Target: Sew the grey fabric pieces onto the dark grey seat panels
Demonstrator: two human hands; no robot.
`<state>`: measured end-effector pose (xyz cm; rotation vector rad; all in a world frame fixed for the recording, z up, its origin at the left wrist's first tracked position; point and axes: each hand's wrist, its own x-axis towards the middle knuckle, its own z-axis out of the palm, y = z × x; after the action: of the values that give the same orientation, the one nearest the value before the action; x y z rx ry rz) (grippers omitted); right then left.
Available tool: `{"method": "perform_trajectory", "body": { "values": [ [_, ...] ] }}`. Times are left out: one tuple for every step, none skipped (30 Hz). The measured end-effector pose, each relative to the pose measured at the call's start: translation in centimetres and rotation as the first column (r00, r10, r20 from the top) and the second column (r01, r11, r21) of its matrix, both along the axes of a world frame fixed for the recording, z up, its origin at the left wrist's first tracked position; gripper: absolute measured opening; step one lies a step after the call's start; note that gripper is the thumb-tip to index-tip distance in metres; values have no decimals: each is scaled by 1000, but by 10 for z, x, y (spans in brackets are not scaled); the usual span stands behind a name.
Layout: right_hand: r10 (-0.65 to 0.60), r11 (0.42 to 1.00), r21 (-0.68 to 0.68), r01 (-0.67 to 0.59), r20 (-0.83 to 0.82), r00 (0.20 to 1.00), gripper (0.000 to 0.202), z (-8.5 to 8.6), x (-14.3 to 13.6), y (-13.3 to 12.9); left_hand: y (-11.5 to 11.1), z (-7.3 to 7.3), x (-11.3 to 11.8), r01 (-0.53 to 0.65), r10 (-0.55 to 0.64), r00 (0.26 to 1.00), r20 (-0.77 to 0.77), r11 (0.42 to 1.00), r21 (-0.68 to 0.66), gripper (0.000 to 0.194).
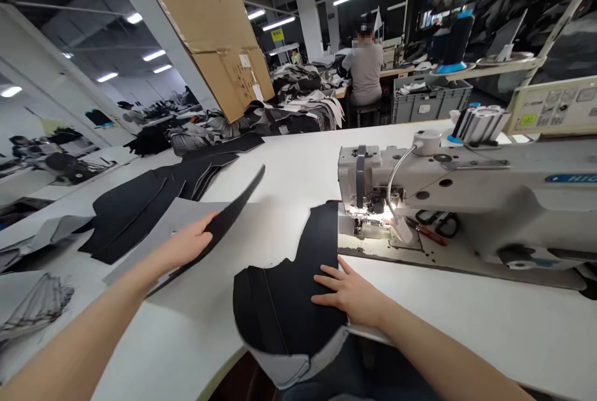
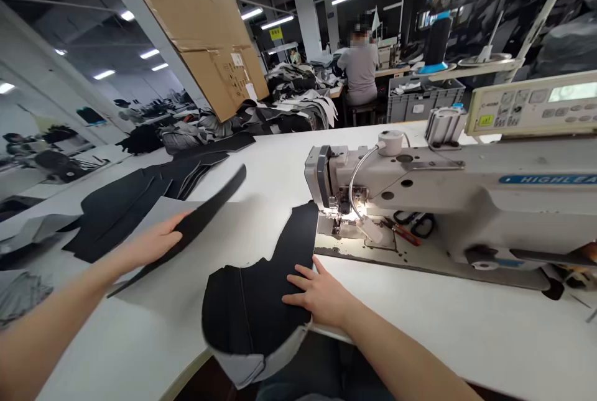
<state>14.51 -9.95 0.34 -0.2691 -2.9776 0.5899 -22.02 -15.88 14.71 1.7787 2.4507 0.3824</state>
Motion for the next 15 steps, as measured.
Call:
{"method": "perform_trajectory", "body": {
  "values": [
    [0,1000,11,0,-3,1000,52,0,-2,-1,-1,9,10,64,-63,998,11,994,-84,63],
    [0,1000,26,0,-10,1000,51,-1,-4,-3,-1,13,25,163,-157,986,47,972,-172,65],
    [-1,999,45,2,-24,1000,50,-3,-6,-6,-1,13,44,266,-247,963,105,930,-254,66],
    [0,998,63,3,-46,999,49,-6,-7,-11,0,7,65,359,-319,932,172,876,-322,64],
    [1,997,78,4,-73,997,46,-9,-8,-16,3,-3,87,437,-365,897,248,812,-388,61],
    [-1,996,94,11,-103,995,41,-14,-8,-23,7,-17,108,500,-397,864,310,751,-430,58],
    [-6,994,109,21,-132,991,35,-18,-7,-32,12,-33,126,550,-443,834,330,709,-441,56],
    [-14,992,123,34,-160,987,29,-23,-4,-40,19,-51,141,583,-505,812,291,695,-420,55],
    [-28,989,137,54,-188,982,24,-27,-1,-49,26,-69,152,605,-570,793,214,697,-385,54],
    [-48,985,149,81,-213,976,22,-30,3,-57,33,-86,160,617,-620,777,114,713,-334,54],
    [-72,981,158,112,-235,969,22,-31,6,-64,40,-103,165,622,-642,767,19,735,-272,53],
    [-97,978,157,139,-249,964,23,-32,9,-68,46,-117,167,623,-644,764,-42,753,-209,51],
    [-118,976,148,158,-248,961,25,-31,11,-70,52,-128,167,620,-634,770,-67,770,-152,48],
    [-139,976,134,173,-228,964,28,-30,11,-69,56,-137,167,611,-618,783,-71,786,-98,46],
    [-158,975,122,184,-197,968,30,-28,10,-67,60,-144,167,607,-610,790,-66,792,-56,45]
  ]
}}
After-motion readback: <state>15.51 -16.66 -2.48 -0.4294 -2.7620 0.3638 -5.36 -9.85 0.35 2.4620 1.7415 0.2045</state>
